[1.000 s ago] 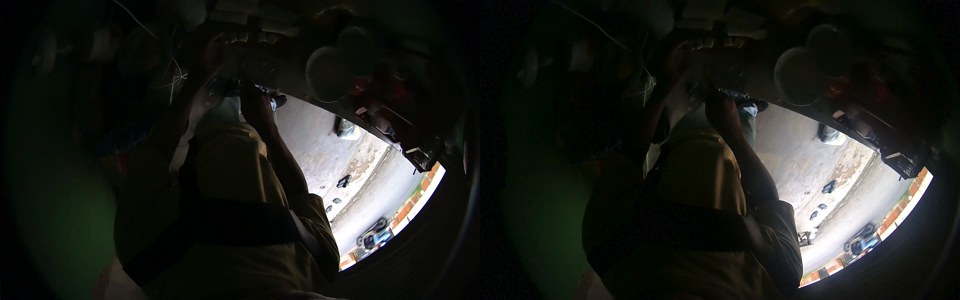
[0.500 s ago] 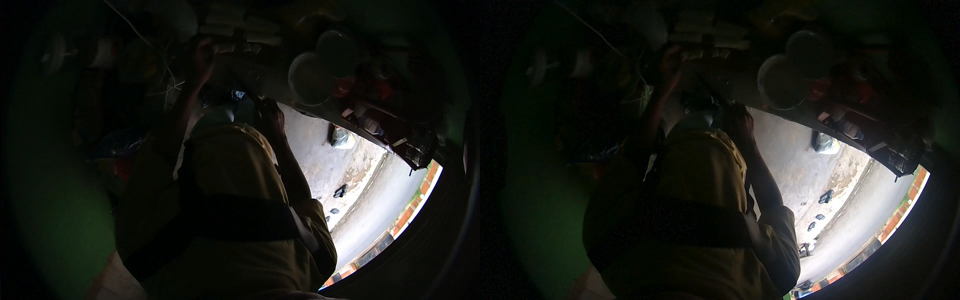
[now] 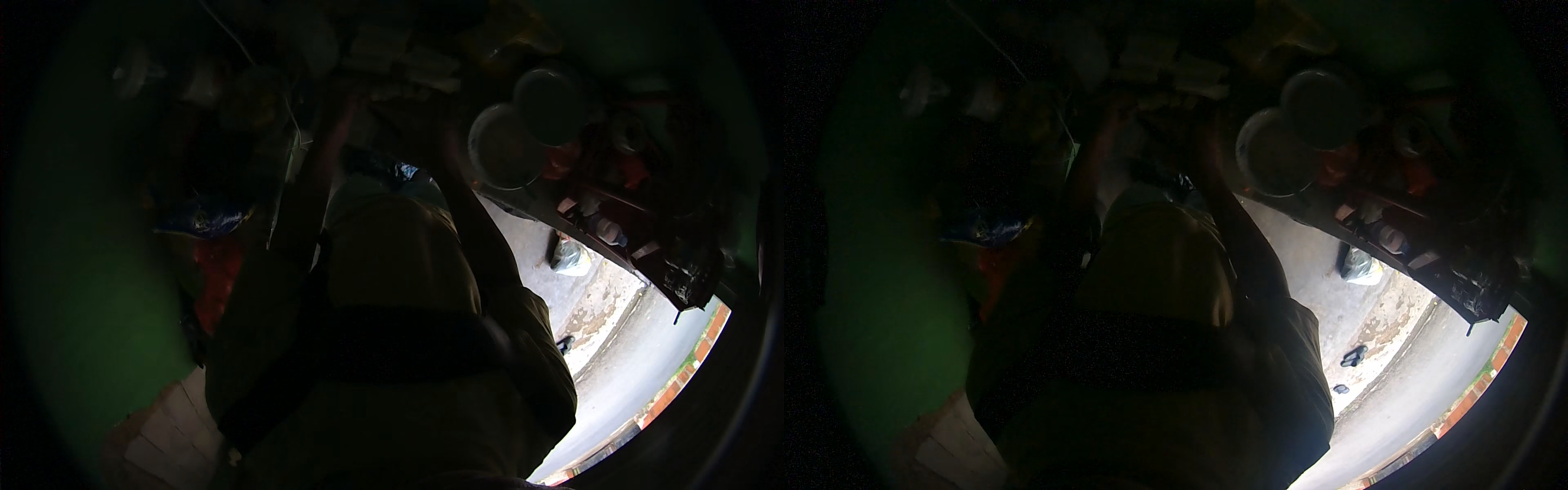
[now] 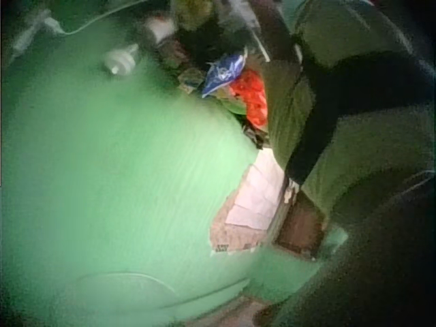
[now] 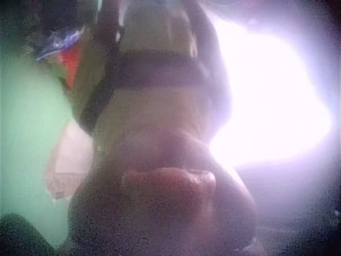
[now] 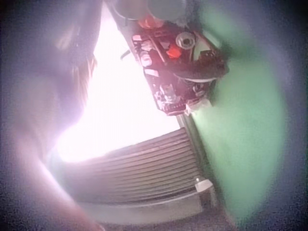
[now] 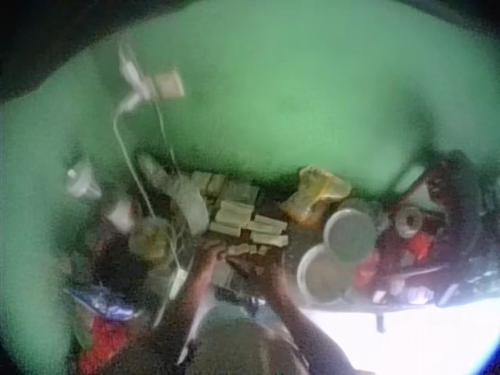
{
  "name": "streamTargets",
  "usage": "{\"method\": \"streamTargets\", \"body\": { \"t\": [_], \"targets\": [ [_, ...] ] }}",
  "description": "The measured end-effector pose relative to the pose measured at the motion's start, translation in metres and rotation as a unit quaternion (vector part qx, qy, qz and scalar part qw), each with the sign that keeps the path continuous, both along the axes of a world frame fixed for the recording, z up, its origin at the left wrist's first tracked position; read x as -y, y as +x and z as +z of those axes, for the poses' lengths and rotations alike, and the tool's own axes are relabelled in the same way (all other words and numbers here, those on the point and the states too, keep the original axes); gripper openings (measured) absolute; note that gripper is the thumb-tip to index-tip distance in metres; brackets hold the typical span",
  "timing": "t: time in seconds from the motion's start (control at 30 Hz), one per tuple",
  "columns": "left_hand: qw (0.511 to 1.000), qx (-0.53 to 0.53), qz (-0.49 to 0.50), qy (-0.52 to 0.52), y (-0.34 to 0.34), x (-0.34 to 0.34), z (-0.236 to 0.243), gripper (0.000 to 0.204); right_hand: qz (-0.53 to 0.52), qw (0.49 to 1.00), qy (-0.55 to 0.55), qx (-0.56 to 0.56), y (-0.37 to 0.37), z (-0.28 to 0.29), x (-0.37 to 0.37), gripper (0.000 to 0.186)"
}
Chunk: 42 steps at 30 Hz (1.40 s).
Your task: The person uses a knife to cut small rectangular wooden blocks on a workbench. They repeatedly pick up a block, slice it, and place the pieces back on the bench. The task continues with multiple blocks handled one at a time.
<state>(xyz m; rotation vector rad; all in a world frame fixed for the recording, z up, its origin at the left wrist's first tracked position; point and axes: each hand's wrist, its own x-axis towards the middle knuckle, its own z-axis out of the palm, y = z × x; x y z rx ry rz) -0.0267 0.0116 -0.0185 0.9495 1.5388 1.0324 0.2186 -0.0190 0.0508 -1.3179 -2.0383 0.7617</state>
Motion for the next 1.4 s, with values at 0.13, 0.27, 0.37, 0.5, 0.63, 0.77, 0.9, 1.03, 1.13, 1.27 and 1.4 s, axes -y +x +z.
{"method": "streamTargets", "body": {
  "t": [0.13, 0.27, 0.37, 0.5, 0.63, 0.77, 0.9, 1.03, 1.13, 1.27, 1.4],
  "targets": [
    [0.979, 0.179, 0.086, -0.046, 0.034, 0.005, 0.035, 0.023, 0.056, 0.98, 0.058, 0.182, -0.015, -0.005, -0.014, 0.041],
    [0.987, -0.063, -0.051, 0.136, 0.016, -0.005, -0.014, 0.026, -0.019, 0.993, 0.009, 0.118, -0.03, 0.002, -0.009, 0.037],
    [0.91, -0.26, -0.136, 0.293, 0.005, -0.011, -0.05, 0.031, 0.027, 0.982, -0.004, 0.189, -0.036, -0.004, -0.01, 0.037],
    [0.911, -0.31, -0.133, 0.235, 0.03, -0.009, -0.038, 0.038, 0.057, 0.908, 0.048, 0.412, -0.05, -0.019, -0.018, 0.038],
    [0.897, -0.369, -0.173, 0.172, 0.028, -0.019, -0.017, 0.04, 0.055, 0.908, 0.095, 0.403, -0.055, -0.014, -0.023, 0.041],
    [0.915, -0.283, -0.225, 0.176, 0.028, -0.027, -0.001, 0.033, 0.045, 0.938, 0.123, 0.32, -0.052, -0.036, -0.034, 0.041],
    [0.916, -0.267, -0.239, 0.182, 0.024, -0.031, 0.0, 0.031, 0.028, 0.964, 0.121, 0.234, -0.053, -0.045, -0.045, 0.037],
    [0.868, -0.37, -0.265, 0.196, 0.02, -0.035, -0.004, 0.034, 0.016, 0.954, 0.161, 0.254, -0.051, -0.029, -0.039, 0.039],
    [0.868, -0.353, -0.304, 0.173, 0.021, -0.029, 0.032, 0.037, 0.006, 0.967, 0.125, 0.221, -0.054, 0.012, -0.032, 0.043],
    [0.863, -0.36, -0.316, 0.159, 0.027, -0.029, 0.042, 0.042, 0.026, 0.968, 0.112, 0.222, -0.051, 0.022, -0.035, 0.047],
    [0.887, -0.325, -0.299, 0.136, 0.03, -0.031, 0.033, 0.043, -0.02, 0.989, 0.111, 0.099, -0.047, 0.013, -0.035, 0.047]
  ]
}}
